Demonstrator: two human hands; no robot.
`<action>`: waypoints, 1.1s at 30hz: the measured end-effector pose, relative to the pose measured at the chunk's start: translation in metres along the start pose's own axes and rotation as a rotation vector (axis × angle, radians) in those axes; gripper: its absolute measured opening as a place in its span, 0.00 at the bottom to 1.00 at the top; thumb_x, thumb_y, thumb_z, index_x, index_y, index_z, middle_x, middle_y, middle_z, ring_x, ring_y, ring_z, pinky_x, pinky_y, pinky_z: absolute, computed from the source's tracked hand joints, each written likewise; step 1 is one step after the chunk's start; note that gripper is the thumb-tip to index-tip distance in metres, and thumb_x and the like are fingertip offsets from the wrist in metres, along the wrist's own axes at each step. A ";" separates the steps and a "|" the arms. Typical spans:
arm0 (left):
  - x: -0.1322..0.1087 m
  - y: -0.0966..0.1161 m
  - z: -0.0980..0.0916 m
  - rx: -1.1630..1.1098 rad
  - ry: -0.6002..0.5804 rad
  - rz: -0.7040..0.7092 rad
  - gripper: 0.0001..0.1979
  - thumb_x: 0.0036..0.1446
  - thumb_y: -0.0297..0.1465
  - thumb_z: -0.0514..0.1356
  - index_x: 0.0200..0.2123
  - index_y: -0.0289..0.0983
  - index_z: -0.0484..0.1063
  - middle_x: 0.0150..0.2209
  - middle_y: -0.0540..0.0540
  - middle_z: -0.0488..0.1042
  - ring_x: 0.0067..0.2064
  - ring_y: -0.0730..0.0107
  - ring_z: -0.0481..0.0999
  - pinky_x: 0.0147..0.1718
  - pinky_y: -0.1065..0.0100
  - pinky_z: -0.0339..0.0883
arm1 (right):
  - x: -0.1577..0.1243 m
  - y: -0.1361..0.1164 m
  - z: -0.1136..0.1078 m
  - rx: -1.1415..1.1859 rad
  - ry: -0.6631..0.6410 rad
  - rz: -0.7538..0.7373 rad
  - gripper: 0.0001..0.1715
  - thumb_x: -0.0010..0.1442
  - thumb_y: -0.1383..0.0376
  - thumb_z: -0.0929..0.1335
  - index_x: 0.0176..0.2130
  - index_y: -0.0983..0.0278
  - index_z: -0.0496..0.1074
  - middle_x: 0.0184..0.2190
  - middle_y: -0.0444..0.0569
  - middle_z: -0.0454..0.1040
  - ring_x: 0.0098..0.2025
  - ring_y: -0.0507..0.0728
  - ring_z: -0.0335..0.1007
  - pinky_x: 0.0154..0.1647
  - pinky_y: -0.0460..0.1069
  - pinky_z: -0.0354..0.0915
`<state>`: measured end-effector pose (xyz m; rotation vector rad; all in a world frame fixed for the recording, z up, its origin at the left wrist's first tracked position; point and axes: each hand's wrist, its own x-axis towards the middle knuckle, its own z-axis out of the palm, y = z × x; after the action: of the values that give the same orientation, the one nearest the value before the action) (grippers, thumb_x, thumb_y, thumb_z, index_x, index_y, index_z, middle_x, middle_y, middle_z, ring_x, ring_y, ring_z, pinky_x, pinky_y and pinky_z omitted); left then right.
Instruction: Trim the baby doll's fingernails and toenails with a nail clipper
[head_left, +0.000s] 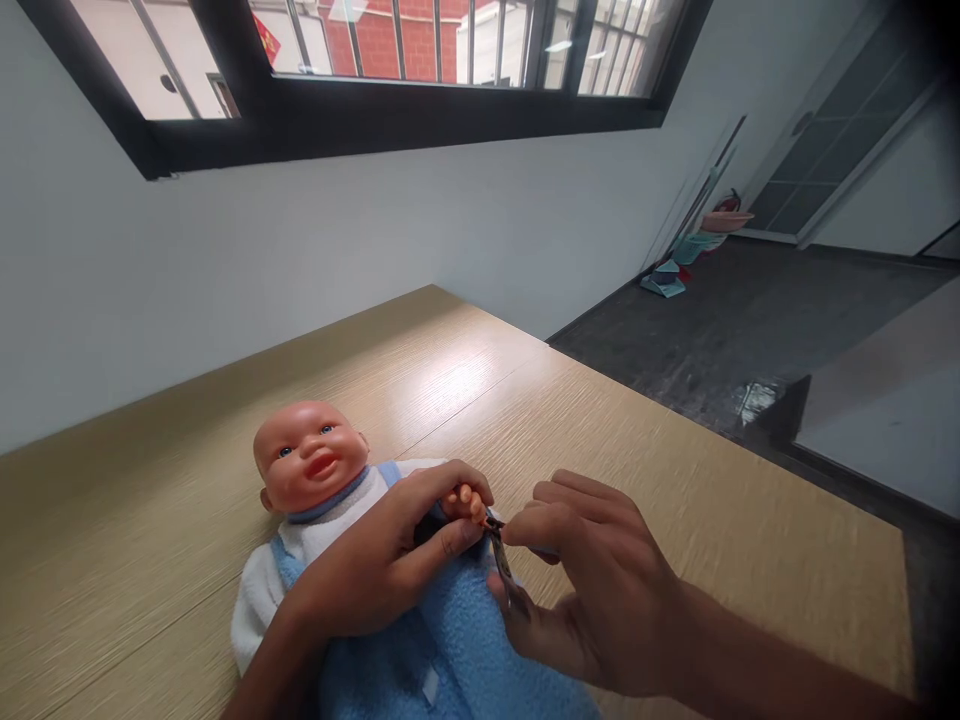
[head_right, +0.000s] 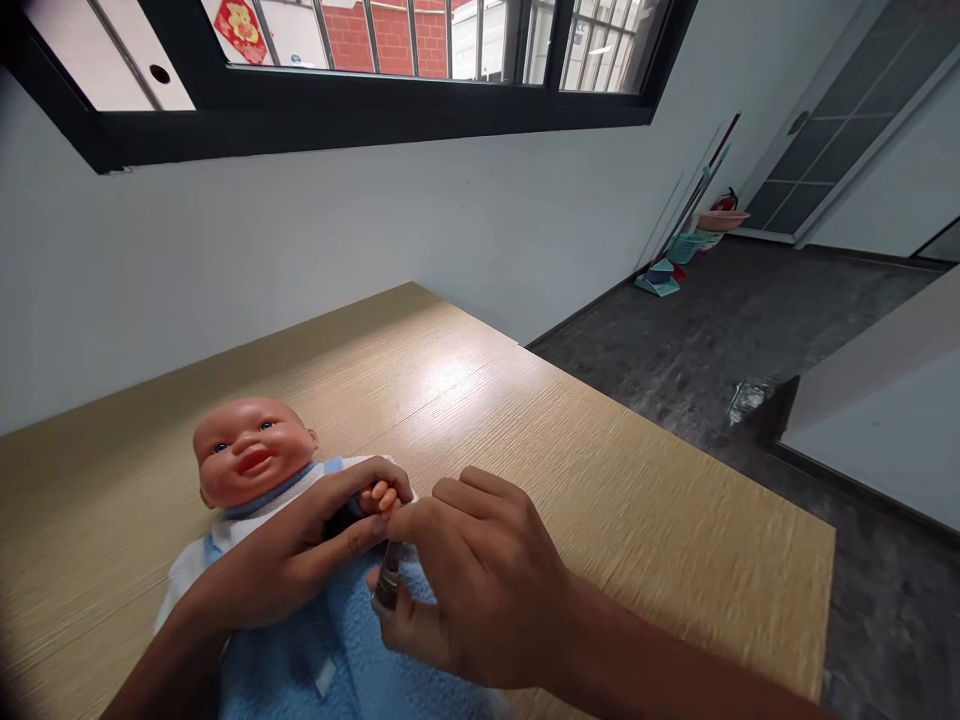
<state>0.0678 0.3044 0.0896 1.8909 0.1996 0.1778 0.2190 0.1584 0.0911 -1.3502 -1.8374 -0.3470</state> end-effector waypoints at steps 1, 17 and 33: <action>0.000 0.000 0.000 -0.012 -0.006 0.002 0.06 0.72 0.34 0.56 0.46 0.40 0.71 0.40 0.50 0.72 0.42 0.69 0.70 0.44 0.68 0.64 | -0.001 -0.001 0.002 0.002 0.030 -0.009 0.06 0.69 0.66 0.66 0.38 0.62 0.62 0.23 0.36 0.61 0.22 0.49 0.53 0.24 0.48 0.52; -0.001 -0.004 -0.002 -0.023 -0.018 0.038 0.09 0.70 0.31 0.55 0.50 0.40 0.71 0.44 0.47 0.75 0.45 0.65 0.73 0.48 0.64 0.67 | 0.000 -0.009 0.021 -0.162 0.092 -0.156 0.10 0.67 0.75 0.65 0.35 0.62 0.64 0.20 0.37 0.60 0.23 0.51 0.50 0.25 0.50 0.49; 0.002 0.000 -0.003 -0.041 -0.014 0.079 0.11 0.66 0.30 0.55 0.49 0.38 0.73 0.42 0.46 0.76 0.42 0.66 0.72 0.43 0.65 0.67 | 0.010 -0.011 0.021 -0.184 -0.046 -0.136 0.10 0.63 0.74 0.64 0.32 0.61 0.63 0.22 0.39 0.66 0.23 0.51 0.57 0.25 0.49 0.55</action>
<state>0.0686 0.3077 0.0903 1.8600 0.1111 0.2198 0.1984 0.1741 0.0877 -1.3686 -1.9798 -0.5729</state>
